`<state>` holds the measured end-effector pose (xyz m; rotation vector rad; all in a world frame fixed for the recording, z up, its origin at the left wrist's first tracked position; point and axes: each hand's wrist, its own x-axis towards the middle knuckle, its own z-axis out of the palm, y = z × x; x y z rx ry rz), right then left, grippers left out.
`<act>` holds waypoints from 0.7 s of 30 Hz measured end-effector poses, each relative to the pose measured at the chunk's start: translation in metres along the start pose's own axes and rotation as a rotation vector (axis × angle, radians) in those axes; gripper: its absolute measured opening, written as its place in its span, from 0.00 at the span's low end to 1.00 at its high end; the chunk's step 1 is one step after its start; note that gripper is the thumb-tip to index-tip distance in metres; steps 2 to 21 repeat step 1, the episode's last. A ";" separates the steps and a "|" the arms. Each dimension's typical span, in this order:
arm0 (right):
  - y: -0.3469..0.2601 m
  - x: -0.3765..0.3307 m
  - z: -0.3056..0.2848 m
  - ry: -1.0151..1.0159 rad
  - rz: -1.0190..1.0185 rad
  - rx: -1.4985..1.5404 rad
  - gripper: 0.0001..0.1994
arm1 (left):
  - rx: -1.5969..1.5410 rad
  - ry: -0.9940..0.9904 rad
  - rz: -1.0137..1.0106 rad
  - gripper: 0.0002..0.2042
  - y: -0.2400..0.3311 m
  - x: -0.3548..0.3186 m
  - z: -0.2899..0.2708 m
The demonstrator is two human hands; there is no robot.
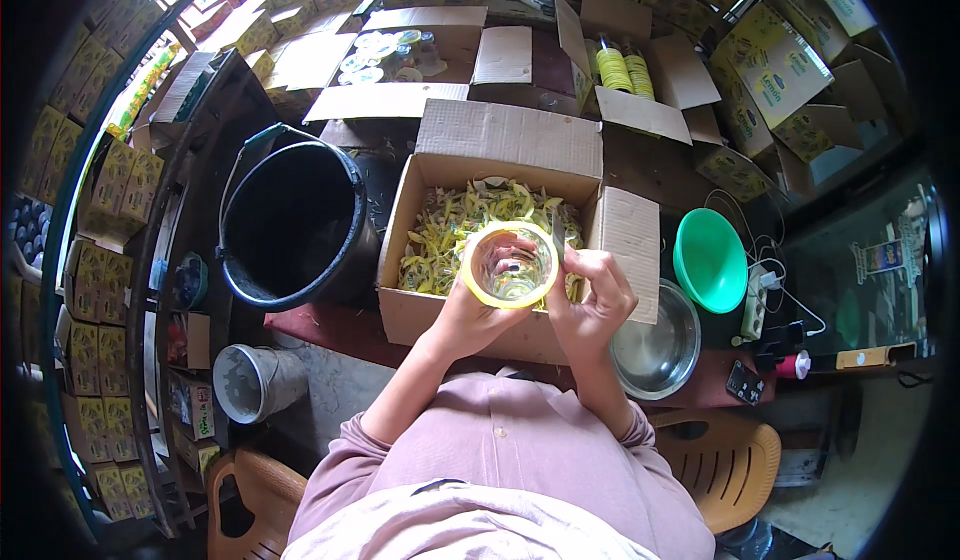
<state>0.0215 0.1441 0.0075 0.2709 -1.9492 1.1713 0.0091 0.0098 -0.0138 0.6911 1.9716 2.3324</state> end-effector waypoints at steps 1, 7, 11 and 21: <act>0.003 0.001 0.000 -0.012 0.012 0.034 0.09 | -0.070 0.003 -0.023 0.31 -0.001 0.000 0.001; 0.003 0.001 0.000 -0.012 0.012 0.034 0.09 | -0.070 0.003 -0.023 0.31 -0.001 0.000 0.001; 0.003 0.001 0.000 -0.012 0.012 0.034 0.09 | -0.070 0.003 -0.023 0.31 -0.001 0.000 0.001; 0.003 0.001 0.000 -0.012 0.012 0.034 0.09 | -0.070 0.003 -0.023 0.31 -0.001 0.000 0.001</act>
